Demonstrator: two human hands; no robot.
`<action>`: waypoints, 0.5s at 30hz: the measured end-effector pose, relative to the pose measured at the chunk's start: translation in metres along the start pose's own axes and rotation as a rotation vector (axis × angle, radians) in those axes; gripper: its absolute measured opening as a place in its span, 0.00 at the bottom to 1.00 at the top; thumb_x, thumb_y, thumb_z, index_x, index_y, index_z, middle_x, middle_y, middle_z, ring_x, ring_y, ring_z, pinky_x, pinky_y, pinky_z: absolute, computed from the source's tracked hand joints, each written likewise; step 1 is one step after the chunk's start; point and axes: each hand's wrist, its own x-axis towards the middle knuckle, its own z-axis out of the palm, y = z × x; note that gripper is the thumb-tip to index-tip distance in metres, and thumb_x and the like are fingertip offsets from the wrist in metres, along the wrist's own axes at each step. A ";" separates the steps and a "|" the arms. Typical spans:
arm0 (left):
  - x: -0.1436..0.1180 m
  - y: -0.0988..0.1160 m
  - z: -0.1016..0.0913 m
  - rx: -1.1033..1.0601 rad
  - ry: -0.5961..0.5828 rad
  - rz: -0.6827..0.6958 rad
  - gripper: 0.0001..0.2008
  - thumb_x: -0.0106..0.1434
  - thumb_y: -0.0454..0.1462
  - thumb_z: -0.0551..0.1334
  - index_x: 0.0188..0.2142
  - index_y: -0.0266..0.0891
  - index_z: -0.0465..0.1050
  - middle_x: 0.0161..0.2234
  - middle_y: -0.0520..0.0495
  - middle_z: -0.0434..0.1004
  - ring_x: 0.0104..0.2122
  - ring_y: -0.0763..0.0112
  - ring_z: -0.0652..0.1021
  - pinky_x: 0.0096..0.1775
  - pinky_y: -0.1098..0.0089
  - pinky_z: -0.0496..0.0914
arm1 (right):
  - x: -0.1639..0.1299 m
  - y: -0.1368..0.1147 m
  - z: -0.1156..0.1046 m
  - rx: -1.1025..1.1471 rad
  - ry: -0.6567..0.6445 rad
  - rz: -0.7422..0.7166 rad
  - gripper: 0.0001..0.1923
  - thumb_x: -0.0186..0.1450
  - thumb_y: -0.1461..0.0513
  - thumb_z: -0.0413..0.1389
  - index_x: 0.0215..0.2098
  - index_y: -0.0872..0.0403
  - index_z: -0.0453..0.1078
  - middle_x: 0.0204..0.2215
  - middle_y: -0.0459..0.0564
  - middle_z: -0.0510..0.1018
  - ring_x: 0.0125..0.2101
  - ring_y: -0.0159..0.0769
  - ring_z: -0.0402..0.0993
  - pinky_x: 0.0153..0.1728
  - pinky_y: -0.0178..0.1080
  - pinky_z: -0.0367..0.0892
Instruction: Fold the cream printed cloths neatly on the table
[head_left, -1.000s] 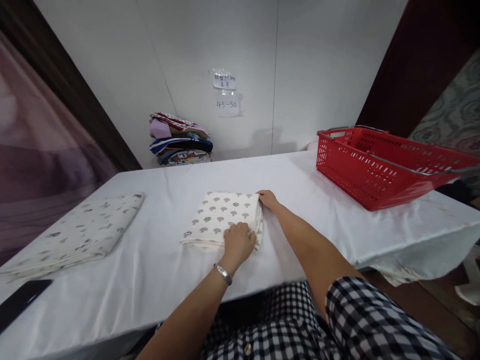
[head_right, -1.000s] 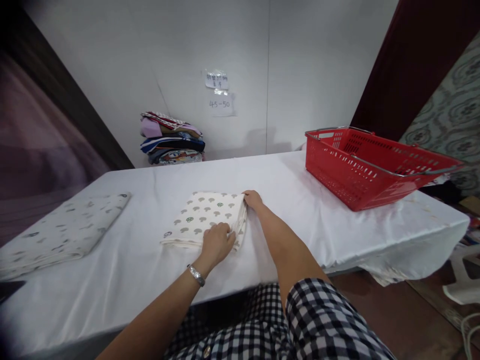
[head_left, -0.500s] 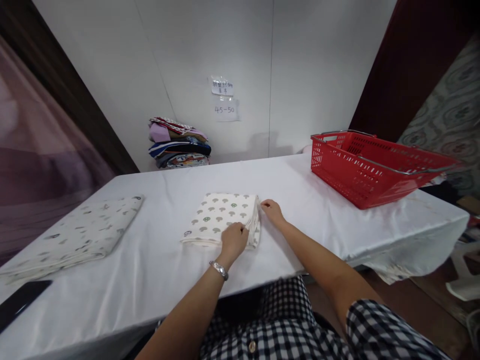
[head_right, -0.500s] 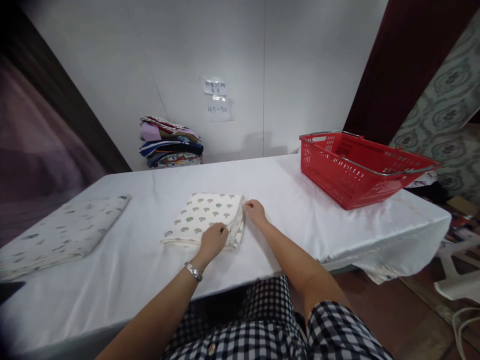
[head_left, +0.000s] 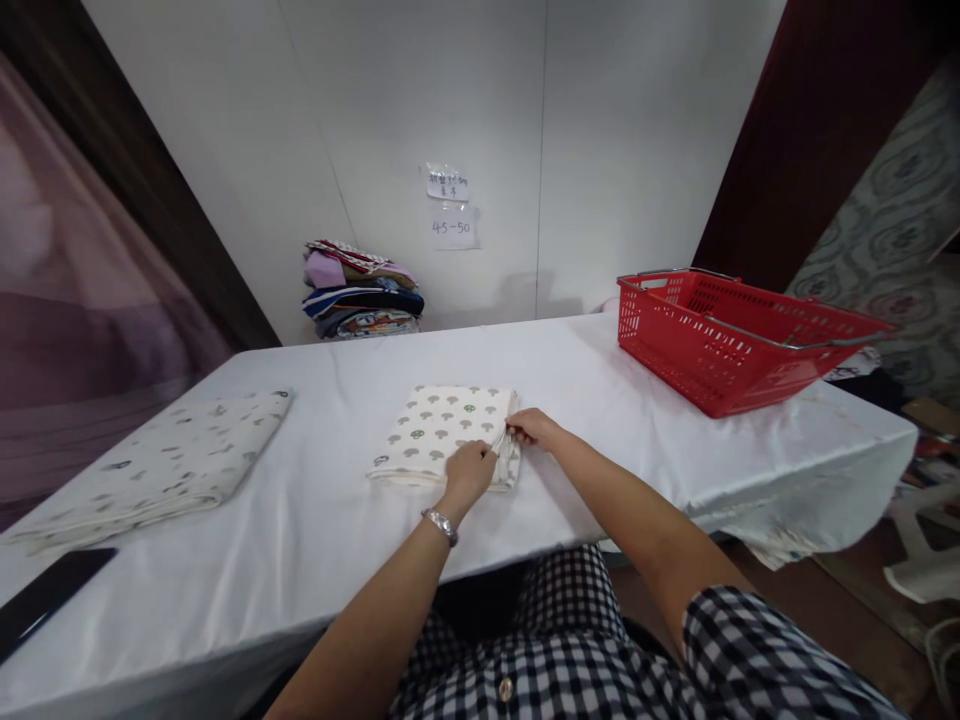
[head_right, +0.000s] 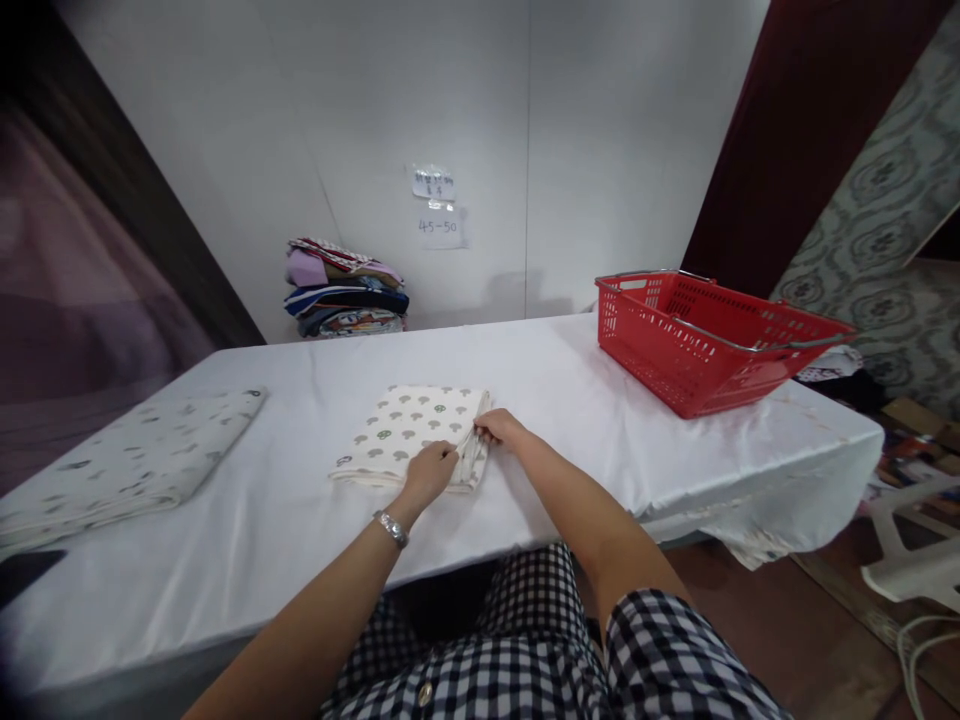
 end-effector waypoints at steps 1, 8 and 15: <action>0.000 0.000 -0.001 -0.010 -0.007 -0.003 0.12 0.59 0.36 0.50 0.27 0.40 0.71 0.36 0.47 0.77 0.38 0.65 0.74 0.37 0.67 0.62 | 0.000 0.000 0.000 0.020 -0.004 0.006 0.13 0.58 0.64 0.58 0.19 0.56 0.61 0.13 0.39 0.65 0.11 0.21 0.53 0.12 0.28 0.45; 0.000 0.000 -0.006 -0.036 -0.044 -0.010 0.13 0.60 0.37 0.51 0.22 0.40 0.69 0.32 0.48 0.78 0.35 0.67 0.75 0.34 0.69 0.62 | -0.006 0.007 -0.001 0.123 -0.061 0.005 0.08 0.57 0.66 0.58 0.22 0.57 0.64 0.14 0.39 0.66 0.12 0.20 0.55 0.12 0.26 0.45; 0.021 0.012 -0.005 -0.023 0.029 -0.003 0.14 0.59 0.49 0.57 0.31 0.40 0.70 0.35 0.46 0.77 0.35 0.66 0.75 0.33 0.70 0.62 | -0.004 0.011 -0.003 0.166 -0.103 -0.025 0.07 0.55 0.66 0.58 0.22 0.57 0.65 0.14 0.40 0.67 0.12 0.21 0.57 0.12 0.27 0.46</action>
